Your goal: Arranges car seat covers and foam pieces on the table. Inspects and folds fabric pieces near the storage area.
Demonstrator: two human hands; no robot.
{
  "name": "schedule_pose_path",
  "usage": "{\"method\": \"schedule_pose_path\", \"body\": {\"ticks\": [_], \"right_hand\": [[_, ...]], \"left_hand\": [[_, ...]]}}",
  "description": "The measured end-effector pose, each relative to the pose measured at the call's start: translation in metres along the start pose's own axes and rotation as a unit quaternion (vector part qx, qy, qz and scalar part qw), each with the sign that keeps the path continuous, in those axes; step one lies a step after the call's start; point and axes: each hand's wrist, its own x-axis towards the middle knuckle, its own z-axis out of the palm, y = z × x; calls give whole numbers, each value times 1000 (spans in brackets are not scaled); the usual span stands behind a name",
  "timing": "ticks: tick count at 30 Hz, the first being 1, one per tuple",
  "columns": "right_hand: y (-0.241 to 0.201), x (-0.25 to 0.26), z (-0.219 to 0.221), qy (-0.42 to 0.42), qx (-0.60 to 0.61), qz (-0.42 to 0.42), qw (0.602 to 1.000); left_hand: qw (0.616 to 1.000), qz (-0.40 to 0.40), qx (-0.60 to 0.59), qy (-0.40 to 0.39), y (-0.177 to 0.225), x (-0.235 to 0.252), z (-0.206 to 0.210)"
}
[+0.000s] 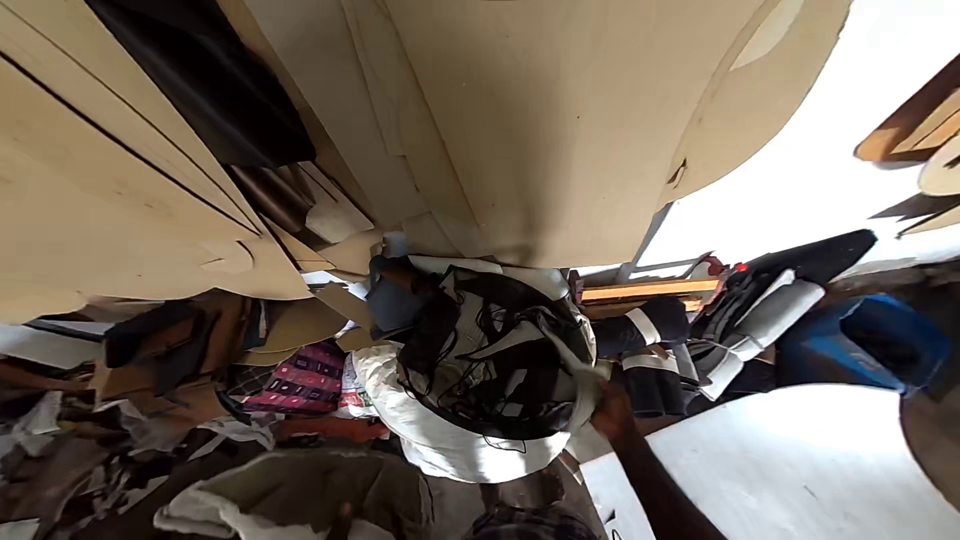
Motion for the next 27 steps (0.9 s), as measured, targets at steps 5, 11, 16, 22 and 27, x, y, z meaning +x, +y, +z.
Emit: {"method": "schedule_pose_path", "body": {"ticks": [5,11,16,22,27], "right_hand": [[-126,-19,44,-180,29,-177,967],[-193,-75,28,-348,83,-200,912],[-158,-121,-11,-253,91,-208,940],[-118,-152,-43,-100,3,-170,980],[-85,-179,-30,-78,-69,-75,992]], "left_hand": [[976,195,-6,-93,-38,76,-8],[944,276,89,-158,4,118,34],[822,359,395,-200,84,149,114],[745,419,423,-300,59,202,234],[601,517,379,-477,-22,103,221]]}}
